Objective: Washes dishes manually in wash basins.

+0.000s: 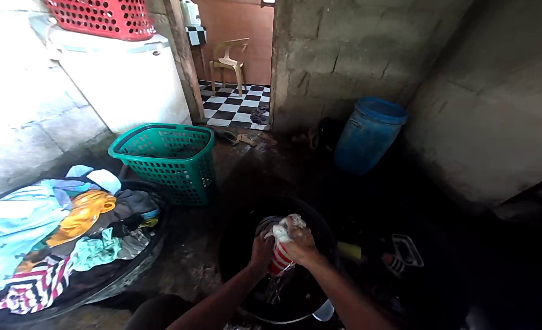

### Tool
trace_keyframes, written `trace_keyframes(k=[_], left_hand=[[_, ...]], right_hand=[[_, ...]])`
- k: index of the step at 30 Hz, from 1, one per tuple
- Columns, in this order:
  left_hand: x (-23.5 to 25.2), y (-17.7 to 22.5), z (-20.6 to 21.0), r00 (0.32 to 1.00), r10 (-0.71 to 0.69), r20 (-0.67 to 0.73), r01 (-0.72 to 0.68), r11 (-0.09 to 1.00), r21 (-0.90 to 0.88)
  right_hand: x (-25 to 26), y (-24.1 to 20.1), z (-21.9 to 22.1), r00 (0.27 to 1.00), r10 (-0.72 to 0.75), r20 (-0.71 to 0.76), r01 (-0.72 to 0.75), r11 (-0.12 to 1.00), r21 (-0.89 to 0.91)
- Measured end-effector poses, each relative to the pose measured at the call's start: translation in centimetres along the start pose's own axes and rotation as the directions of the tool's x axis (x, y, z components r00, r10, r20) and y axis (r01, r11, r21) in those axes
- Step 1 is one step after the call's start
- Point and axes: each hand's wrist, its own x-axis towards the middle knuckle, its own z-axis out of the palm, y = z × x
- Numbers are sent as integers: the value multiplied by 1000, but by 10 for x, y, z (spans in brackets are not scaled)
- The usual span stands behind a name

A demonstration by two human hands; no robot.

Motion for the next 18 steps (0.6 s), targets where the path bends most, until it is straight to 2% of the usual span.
trace_keyframes(k=[1, 3, 4, 5, 6, 7, 9, 11, 13, 14, 16, 18], left_hand=[[1, 1, -1, 1000, -3, 12, 3, 1000, 3], [3, 5, -5, 1000, -13, 27, 13, 1000, -1], [7, 7, -8, 1000, -8, 14, 8, 1000, -10], [10, 11, -11, 1000, -10, -10, 10, 1000, -28], [15, 14, -16, 998, -24, -53, 21, 999, -49], [21, 17, -21, 995, -39, -90, 33, 997, -68], [30, 21, -33, 990, -64, -129, 51, 994, -99], [32, 27, -36, 990, -49, -134, 46, 999, -25], [28, 26, -33, 997, -11, -72, 26, 976, 215], [26, 26, -30, 1000, -11, -28, 21, 930, 367], [24, 29, -27, 998, -63, 30, 30, 769, 638], [16, 39, -24, 994, -92, 67, 2, 599, 801]], right_hand=[[0, 3, 5, 998, -52, -37, 57, 989, 135], [-2, 7, 5, 986, -119, -114, 159, 874, 459], [-3, 10, 3, 972, -143, -187, 224, 807, 546], [-2, 15, 2, 948, -182, -262, 301, 778, 551], [0, 24, 1, 919, -254, -301, 377, 791, 482], [2, 33, 0, 902, -342, -262, 423, 820, 386], [-1, 39, 0, 904, -428, -17, 420, 877, 232], [0, 41, 15, 878, -462, 121, 452, 886, 102], [1, 44, 34, 867, -464, 179, 475, 880, -21], [-1, 42, 37, 877, -406, 256, 436, 897, -72], [2, 42, 45, 873, -273, 404, 351, 927, -132], [5, 46, 58, 882, -221, 416, 238, 971, 11]])
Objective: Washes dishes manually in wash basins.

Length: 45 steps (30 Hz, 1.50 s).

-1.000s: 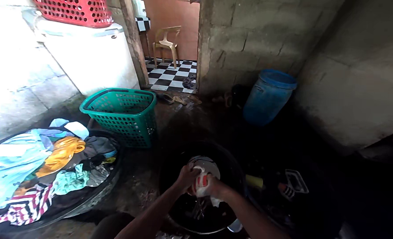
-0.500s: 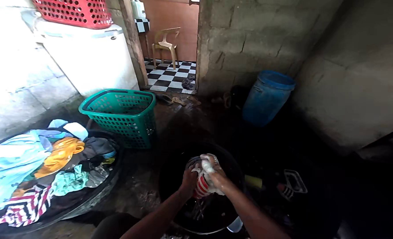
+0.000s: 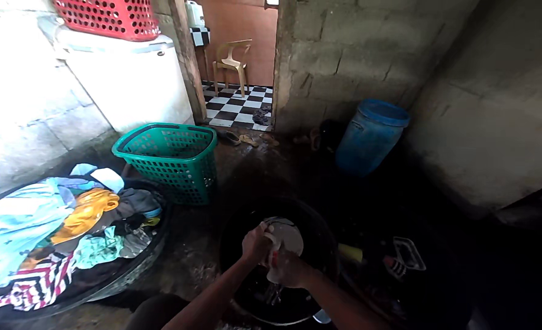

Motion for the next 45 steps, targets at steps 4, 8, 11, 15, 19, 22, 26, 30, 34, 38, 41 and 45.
trace_keyframes(k=[4, 8, 11, 15, 19, 22, 26, 30, 34, 38, 41, 45], left_hand=[[-10, 3, -6, 989, 132, -66, -126, 987, 97], [10, -17, -4, 962, 150, -228, -212, 937, -276], [21, -21, -4, 972, -30, -231, -119, 787, -605], [21, -23, -2, 986, -32, -162, -73, 794, -604], [3, -3, -9, 996, 85, -29, -87, 992, -95], [-6, 6, -12, 989, 147, -14, -144, 984, 108], [-14, 7, -13, 976, 213, -33, -205, 963, 174], [3, -9, -10, 955, 234, -182, -251, 965, -81], [23, -22, -13, 968, -3, -252, -136, 836, -531], [22, -21, -16, 977, -4, -215, -122, 814, -569], [16, -24, -9, 988, 127, -91, -155, 710, -687], [12, -22, -7, 992, 123, 21, -97, 863, -495]], right_hand=[[5, -4, 17, 980, 145, -134, 36, 533, 845], [-1, -21, 1, 943, 265, -201, 77, 411, 908], [-9, -29, -17, 936, 98, -337, 134, 787, 602], [-7, -22, -18, 969, -152, -195, 175, 978, 111], [-4, -21, -11, 999, 4, 53, 8, 975, -224], [-2, -17, 5, 998, 25, -62, -24, 1000, 14], [-2, -24, 13, 971, 214, -105, -29, 543, 839], [-3, -30, 2, 937, 339, -89, 30, 175, 984], [-19, -41, -22, 870, 264, -416, 96, 738, 668], [-20, -25, -16, 861, -216, -461, 250, 968, 13], [-8, -7, 0, 769, -538, -345, 424, 834, -355], [-22, -14, -9, 956, -287, -60, 236, 874, -424]])
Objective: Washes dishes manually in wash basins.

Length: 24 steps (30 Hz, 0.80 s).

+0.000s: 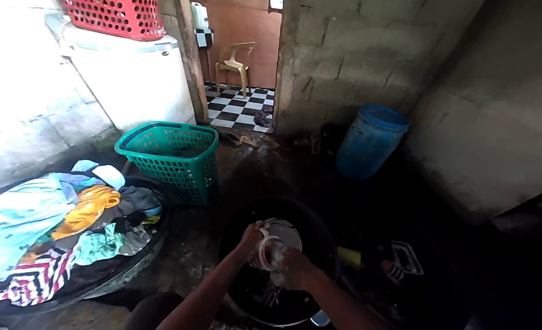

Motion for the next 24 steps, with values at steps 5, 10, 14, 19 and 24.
trace_keyframes(k=[5, 10, 14, 19, 24], left_hand=[[-8, 24, 5, 999, -40, 16, 28, 884, 467], [-13, 24, 8, 999, 47, -13, -34, 862, 506], [-2, 8, 3, 978, 185, -99, -161, 964, 211], [0, 4, -1, 959, 227, -171, -218, 973, 73], [-24, 20, 11, 957, 289, -7, -240, 808, 537]], right_hand=[[16, -1, 19, 972, 234, 17, -227, 917, 329], [23, -20, 2, 868, 489, 80, -464, 744, 481], [22, -32, 21, 788, 424, -446, -320, 902, 290], [23, -14, 28, 811, 69, -582, -60, 998, 34], [21, -15, 5, 912, 400, 90, -387, 766, 514]])
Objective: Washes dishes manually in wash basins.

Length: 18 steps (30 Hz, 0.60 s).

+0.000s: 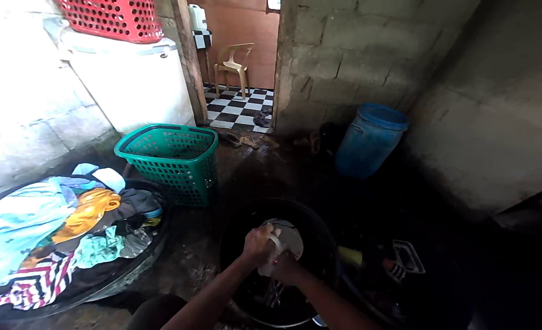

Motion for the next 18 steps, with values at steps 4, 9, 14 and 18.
trace_keyframes(k=[4, 9, 14, 18], left_hand=[[-9, 5, 4, 995, 95, -6, -94, 993, 73], [7, -6, 0, 998, 35, 60, -25, 986, -165], [16, -13, 10, 965, -231, 128, 257, 716, -649], [12, -19, 16, 901, -390, 190, 356, 412, -839]], right_hand=[[-7, 1, -1, 985, 172, -29, -123, 801, 586], [3, -2, -12, 962, 235, -140, -69, 704, 707], [12, -1, -24, 857, 310, -411, 81, 708, 702], [8, -5, -55, 705, 454, -544, 340, 458, 822]])
